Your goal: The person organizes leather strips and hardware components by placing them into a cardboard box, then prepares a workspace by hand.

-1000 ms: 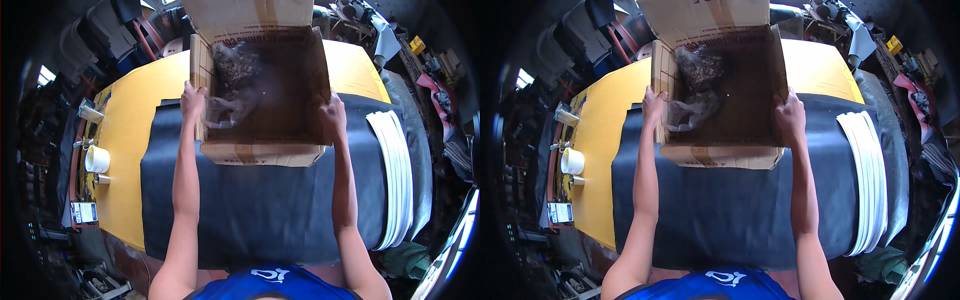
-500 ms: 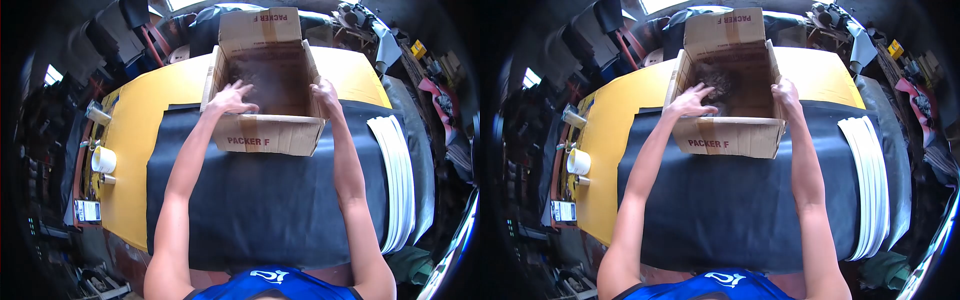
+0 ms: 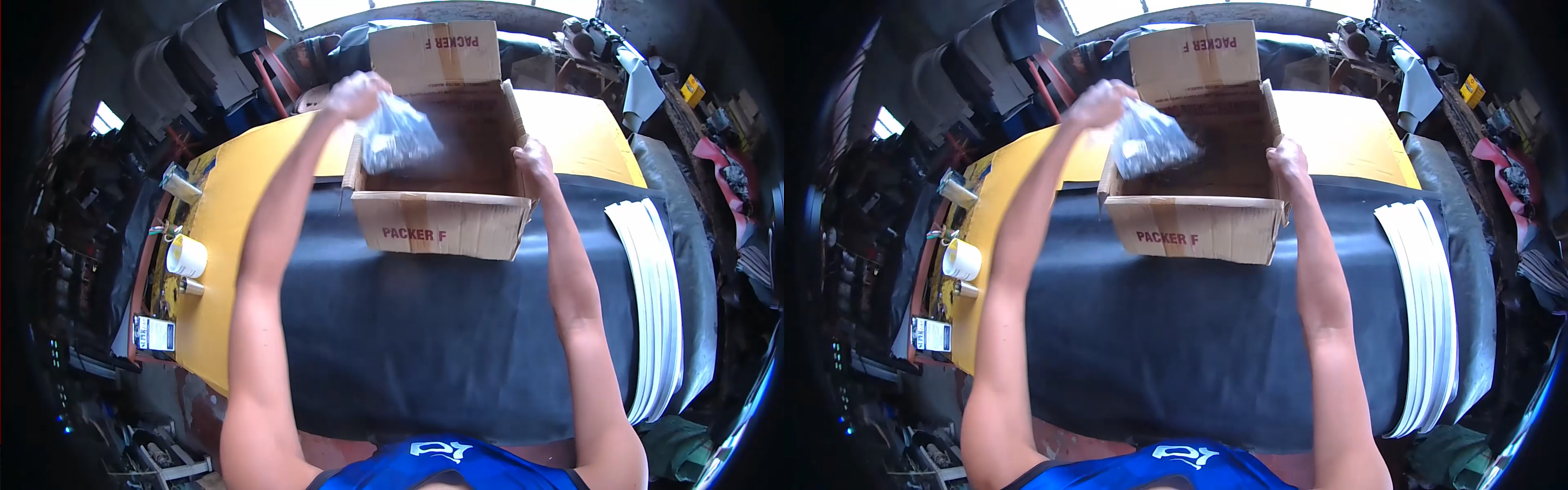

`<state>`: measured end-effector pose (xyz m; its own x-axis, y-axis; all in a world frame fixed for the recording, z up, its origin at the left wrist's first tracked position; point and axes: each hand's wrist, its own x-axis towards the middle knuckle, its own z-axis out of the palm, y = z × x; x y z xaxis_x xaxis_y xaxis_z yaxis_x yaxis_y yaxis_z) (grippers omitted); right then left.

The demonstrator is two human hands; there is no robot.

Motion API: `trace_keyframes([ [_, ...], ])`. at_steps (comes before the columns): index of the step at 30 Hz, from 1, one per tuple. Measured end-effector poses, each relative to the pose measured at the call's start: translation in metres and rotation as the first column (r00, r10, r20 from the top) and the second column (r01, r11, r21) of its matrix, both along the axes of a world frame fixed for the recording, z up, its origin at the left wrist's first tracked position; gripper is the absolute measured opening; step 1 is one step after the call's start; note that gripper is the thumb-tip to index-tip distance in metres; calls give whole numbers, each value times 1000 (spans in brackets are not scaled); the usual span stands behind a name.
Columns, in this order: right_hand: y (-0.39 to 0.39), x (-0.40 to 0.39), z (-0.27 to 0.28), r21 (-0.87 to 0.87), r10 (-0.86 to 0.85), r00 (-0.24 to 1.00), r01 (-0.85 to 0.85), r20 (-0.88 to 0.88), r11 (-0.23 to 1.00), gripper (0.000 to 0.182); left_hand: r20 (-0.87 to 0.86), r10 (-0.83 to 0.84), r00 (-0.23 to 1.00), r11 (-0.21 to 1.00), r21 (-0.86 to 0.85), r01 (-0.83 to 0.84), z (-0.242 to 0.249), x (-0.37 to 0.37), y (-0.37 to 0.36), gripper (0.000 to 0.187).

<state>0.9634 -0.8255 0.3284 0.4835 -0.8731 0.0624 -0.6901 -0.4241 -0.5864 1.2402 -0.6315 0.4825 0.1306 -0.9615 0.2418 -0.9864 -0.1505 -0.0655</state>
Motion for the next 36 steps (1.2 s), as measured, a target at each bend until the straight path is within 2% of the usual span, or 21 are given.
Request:
trace_keyframes([
  [4,-7,2,-6,-92,-25,999,29,38,995,34,152,-222,963,974,-21,228,102,-3,53,28],
  [5,-5,0,0,-42,-23,1000,24,18,999,35,136,-193,972,981,-2,195,120,-14,69,27],
  [7,-1,-3,7,8,-23,1000,23,-6,1000,36,118,-166,979,986,17,165,138,-42,103,25],
  [9,2,-5,12,9,-10,997,10,-78,1000,38,-71,-105,992,992,-82,99,141,-71,136,23],
  [11,3,-3,14,-2,-18,993,18,-116,1000,40,-107,-140,984,987,-89,131,139,-101,167,22],
  [12,3,-2,15,-11,-27,988,26,-152,1000,42,-146,-129,981,987,-114,113,125,-106,183,25],
  [13,3,-1,15,-15,-28,988,26,-153,1000,42,-170,0,985,994,-111,-19,111,-120,199,27],
  [15,2,-1,15,-34,-39,980,33,-196,999,48,-368,-64,928,991,-134,15,66,-127,228,26],
  [17,3,0,14,-76,-44,977,28,-208,997,50,-608,-1,794,985,-137,-104,21,-153,250,26],
  [21,11,8,22,-207,-97,958,40,-271,978,57,-802,109,587,976,-26,-217,-82,-181,287,29],
  [22,10,13,19,-453,-134,919,-53,-370,890,59,-834,143,533,971,14,-238,-103,-188,296,30],
  [23,17,30,20,-549,-92,927,-133,-363,825,58,-831,186,524,955,27,-296,-134,-203,308,33],
  [24,17,41,31,-640,-56,937,-191,-345,744,57,-926,65,373,939,-70,-337,-150,-208,314,38],
  [26,7,80,33,-554,277,927,-374,-253,744,50,-958,0,287,923,-110,-369,-164,-213,320,39],
  [28,3,136,28,-368,417,867,-494,-273,787,59,-948,-13,318,927,-131,-352,-177,-218,324,44],
  [30,14,192,24,-245,358,846,-473,-396,846,67,-979,-19,203,937,-88,-337,-180,-224,326,50],
  [31,16,215,21,-136,306,807,-424,-505,895,74,-969,-57,239,942,-132,-309,-187,-225,326,51],
  [32,14,235,11,-134,314,802,-434,-507,891,74,-957,-93,275,943,-173,-283,-194,-226,328,51],
  [34,11,271,-14,-173,227,824,-362,-519,916,86,-982,-77,172,959,-120,-257,-205,-228,334,54],
  [35,7,283,-19,-124,263,837,-361,-480,924,91,-970,-134,205,954,-182,-237,-210,-226,334,56],
  [36,1,297,-32,-123,274,834,-373,-480,920,91,-982,-127,140,962,-156,-224,-212,-223,337,56],
])
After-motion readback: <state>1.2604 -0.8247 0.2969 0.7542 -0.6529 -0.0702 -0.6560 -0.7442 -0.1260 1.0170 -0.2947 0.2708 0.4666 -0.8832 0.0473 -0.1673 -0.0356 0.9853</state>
